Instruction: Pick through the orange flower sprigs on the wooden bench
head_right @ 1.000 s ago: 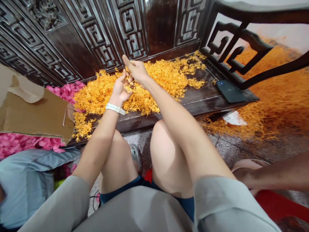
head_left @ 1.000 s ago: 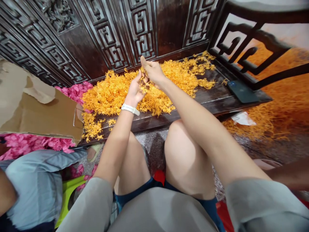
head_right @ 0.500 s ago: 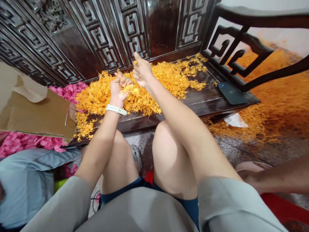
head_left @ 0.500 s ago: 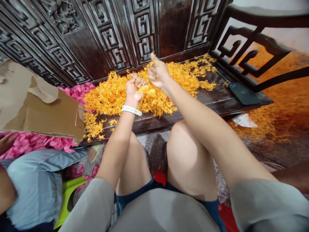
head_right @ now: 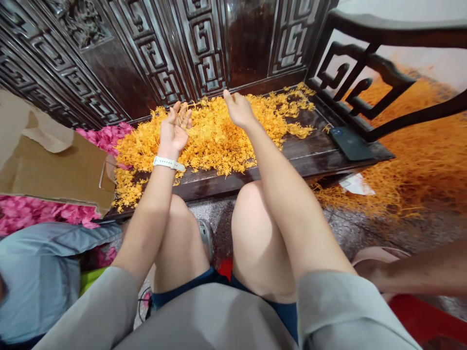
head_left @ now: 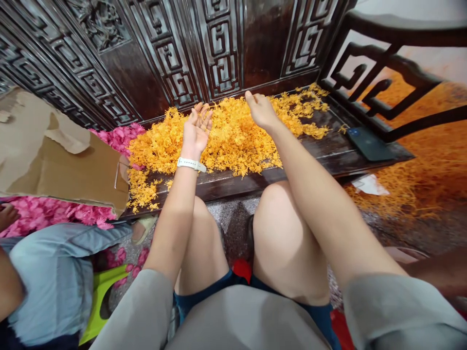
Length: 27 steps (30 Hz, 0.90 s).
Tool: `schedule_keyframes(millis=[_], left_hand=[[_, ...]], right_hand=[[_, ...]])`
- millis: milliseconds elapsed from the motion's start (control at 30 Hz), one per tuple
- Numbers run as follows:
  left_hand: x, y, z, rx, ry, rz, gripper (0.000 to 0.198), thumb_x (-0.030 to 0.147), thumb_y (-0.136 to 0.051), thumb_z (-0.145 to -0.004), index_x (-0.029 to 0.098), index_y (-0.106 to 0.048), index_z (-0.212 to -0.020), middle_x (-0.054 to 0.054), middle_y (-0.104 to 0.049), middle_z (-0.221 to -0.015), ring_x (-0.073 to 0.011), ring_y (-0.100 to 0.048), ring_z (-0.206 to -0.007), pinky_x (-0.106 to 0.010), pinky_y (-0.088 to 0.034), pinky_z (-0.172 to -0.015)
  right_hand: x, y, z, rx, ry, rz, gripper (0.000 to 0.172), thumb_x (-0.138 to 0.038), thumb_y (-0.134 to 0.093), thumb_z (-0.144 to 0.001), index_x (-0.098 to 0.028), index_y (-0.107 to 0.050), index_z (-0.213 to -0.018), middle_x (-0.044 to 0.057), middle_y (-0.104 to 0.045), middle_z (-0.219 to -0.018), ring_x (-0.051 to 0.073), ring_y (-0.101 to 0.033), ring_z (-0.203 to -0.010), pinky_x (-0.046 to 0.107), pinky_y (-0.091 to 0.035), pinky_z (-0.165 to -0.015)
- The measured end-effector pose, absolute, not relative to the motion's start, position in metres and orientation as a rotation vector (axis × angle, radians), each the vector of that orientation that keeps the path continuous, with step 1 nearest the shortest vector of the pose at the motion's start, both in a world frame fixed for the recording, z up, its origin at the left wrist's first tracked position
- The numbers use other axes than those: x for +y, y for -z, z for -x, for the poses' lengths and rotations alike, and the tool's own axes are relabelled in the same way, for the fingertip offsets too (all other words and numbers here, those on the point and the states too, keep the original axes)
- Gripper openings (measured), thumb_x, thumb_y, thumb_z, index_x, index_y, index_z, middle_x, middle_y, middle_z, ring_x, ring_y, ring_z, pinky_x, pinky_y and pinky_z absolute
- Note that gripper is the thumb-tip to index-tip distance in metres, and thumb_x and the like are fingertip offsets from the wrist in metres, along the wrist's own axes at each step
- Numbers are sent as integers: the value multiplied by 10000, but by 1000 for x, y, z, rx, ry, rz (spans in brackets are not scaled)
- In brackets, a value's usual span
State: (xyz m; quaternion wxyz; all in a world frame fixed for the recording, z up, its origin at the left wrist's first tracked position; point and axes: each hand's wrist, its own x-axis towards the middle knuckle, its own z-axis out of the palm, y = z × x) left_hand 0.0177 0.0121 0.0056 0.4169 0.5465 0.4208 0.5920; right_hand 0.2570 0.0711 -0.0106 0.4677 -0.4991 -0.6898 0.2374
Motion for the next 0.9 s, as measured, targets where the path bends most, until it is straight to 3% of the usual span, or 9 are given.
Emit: schedule_keyframes(millis=[100,233,400,600,900], left_hand=[[13,-3,-25,1017,-1477,-1348,484,701,-590,-1030,266,-733,-1186,-118,-772,-1303,-261,-682,-1362,-361,-595,-988],[8,0,-37,1014,-1462,-1261,382,607,-620,-1046,254,-729,-1144,-123,-779,-1268,-258,-713,-1287,-378,-608,-980],[3,3,-41,1070,-1348,-1301,284,520,-685,-1020,244,-733,-1067,-127,-785,-1170,-244,-746,-1062,-390,-610,-877],[-1,3,-45,1157,-1255,-1361,280,521,-767,-977,245,-723,-958,-97,-784,-929,-192,-669,-784,-354,-554,-724],[-15,-5,-70,1189,-1337,-1503,327,464,-879,-902,220,-703,-775,-51,-743,-761,-181,-716,-810,-347,-577,-845]], right_hand=[[52,-1,-235,-1604,-924,1124,792,-974,-394,-918,-217,-614,-992,98,-684,-903,260,-698,-887,444,-636,-831],[34,-12,-208,-1528,-1183,1014,756,-969,-468,-894,-235,-594,-1023,69,-679,-835,221,-694,-755,379,-618,-689],[39,-13,-199,-1355,-1137,1011,789,-993,-457,-868,-237,-603,-1040,37,-637,-805,209,-690,-743,396,-619,-684],[45,-8,-200,-1338,-946,1036,812,-1014,-405,-873,-237,-619,-972,21,-530,-735,227,-656,-749,413,-605,-673],[47,-4,-195,-1495,-761,1128,825,-1019,-377,-877,-227,-606,-836,49,-548,-731,260,-683,-799,423,-594,-739]])
